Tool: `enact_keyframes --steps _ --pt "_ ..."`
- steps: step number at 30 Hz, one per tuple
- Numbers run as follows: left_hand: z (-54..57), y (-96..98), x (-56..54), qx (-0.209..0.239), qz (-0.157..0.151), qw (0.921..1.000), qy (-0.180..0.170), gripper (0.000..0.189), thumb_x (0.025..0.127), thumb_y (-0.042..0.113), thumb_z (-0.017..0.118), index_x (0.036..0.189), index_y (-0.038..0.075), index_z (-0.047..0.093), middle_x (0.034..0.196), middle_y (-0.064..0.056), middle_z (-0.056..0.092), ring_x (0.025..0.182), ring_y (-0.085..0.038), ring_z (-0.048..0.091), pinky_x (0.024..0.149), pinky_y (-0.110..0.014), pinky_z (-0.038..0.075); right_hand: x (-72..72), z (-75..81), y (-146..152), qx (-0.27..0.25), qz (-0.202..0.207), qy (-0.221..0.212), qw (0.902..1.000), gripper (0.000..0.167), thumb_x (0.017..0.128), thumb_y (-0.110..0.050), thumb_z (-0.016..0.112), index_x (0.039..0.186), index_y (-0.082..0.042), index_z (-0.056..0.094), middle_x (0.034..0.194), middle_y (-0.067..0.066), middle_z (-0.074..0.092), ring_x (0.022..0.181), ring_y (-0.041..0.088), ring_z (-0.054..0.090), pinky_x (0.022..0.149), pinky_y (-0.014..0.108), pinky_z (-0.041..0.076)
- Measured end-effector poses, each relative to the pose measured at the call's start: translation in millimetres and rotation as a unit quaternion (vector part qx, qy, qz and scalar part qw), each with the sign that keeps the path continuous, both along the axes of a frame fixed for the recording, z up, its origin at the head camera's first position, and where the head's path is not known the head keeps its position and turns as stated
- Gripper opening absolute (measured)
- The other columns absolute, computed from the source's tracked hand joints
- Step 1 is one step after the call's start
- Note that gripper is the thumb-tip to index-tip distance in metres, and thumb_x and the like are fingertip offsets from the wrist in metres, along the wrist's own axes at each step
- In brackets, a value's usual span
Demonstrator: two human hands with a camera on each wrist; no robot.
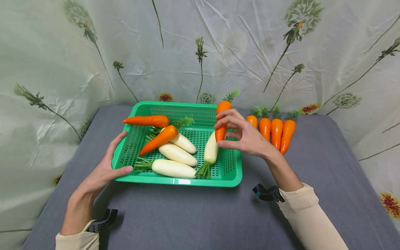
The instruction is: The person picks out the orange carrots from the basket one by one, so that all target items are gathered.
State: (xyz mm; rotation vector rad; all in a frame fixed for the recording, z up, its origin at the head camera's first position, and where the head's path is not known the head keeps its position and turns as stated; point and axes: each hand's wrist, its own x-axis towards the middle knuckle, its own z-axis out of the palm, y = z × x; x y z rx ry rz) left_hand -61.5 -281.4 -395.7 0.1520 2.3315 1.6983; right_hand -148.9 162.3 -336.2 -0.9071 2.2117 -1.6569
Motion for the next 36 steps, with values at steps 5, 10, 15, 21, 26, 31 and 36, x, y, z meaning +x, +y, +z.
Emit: enact_keyframes --steps 5,10,15,21,26,31,36 --pt "0.9 0.3 0.5 -0.003 -0.004 1.0 0.003 0.102 0.093 0.01 0.069 0.165 0.046 0.005 0.171 -0.007 0.004 0.138 -0.009 0.023 0.101 -0.03 0.026 0.1 1.6 11 0.001 -0.008 0.008 0.9999 0.037 0.089 -0.002 0.078 0.124 -0.001 0.065 0.15 0.014 0.038 0.109 0.026 0.058 0.09 0.031 0.054" --pt "1.0 0.4 2.2 0.007 -0.012 0.9999 0.009 0.102 0.094 0.009 0.068 0.165 0.045 0.004 0.17 -0.006 0.003 0.136 -0.006 0.026 0.094 -0.016 0.031 1.3 2.4 22 0.006 -0.019 0.024 0.9995 0.039 0.089 -0.002 0.079 0.126 -0.004 0.066 0.149 0.013 0.039 0.108 0.023 0.059 0.091 0.028 0.053" --pt "1.0 0.5 2.7 0.019 -0.021 0.9995 0.012 0.101 0.096 0.008 0.067 0.166 0.044 0.004 0.169 -0.006 0.005 0.135 -0.005 0.029 0.094 -0.014 0.033 2.3 -0.6 32 0.009 -0.027 0.037 0.9989 0.039 0.089 0.0 0.078 0.126 -0.006 0.066 0.148 0.011 0.04 0.105 0.021 0.059 0.089 0.025 0.052" --pt "1.0 0.9 2.0 0.023 -0.022 0.9994 0.011 0.101 0.096 0.008 0.067 0.166 0.044 0.004 0.168 -0.006 0.005 0.135 -0.005 0.029 0.094 -0.014 0.033 3.9 -5.2 43 0.008 -0.036 0.046 0.9983 0.039 0.088 0.005 0.076 0.125 0.003 0.063 0.146 0.013 0.041 0.112 0.02 0.059 0.088 0.024 0.051" --pt "0.6 0.8 2.5 0.025 -0.021 0.9994 0.01 0.101 0.096 0.008 0.067 0.166 0.044 0.004 0.168 -0.006 0.005 0.135 -0.005 0.028 0.094 -0.013 0.032 5.1 -7.9 52 0.01 -0.045 0.046 0.9979 0.04 0.088 0.006 0.075 0.126 0.008 0.062 0.146 0.014 0.04 0.113 0.021 0.059 0.087 0.024 0.053" --pt "0.3 0.8 2.9 0.02 -0.016 0.9996 0.008 0.101 0.095 0.009 0.067 0.166 0.044 0.004 0.169 -0.007 0.003 0.136 -0.004 0.025 0.094 -0.013 0.03 7.1 -8.4 62 0.028 -0.056 0.048 0.9969 0.04 0.088 0.007 0.076 0.126 0.003 0.063 0.147 0.012 0.04 0.109 0.019 0.06 0.085 0.025 0.054" --pt "0.9 0.5 2.3 0.013 -0.014 0.9998 0.008 0.101 0.096 0.01 0.067 0.165 0.045 0.004 0.171 -0.007 0.001 0.137 -0.005 0.024 0.094 -0.013 0.03 8.8 -10.5 73 0.042 -0.076 0.045 0.9952 0.04 0.087 0.006 0.077 0.124 -0.003 0.065 0.147 0.008 0.042 0.111 0.018 0.058 0.085 0.024 0.051"
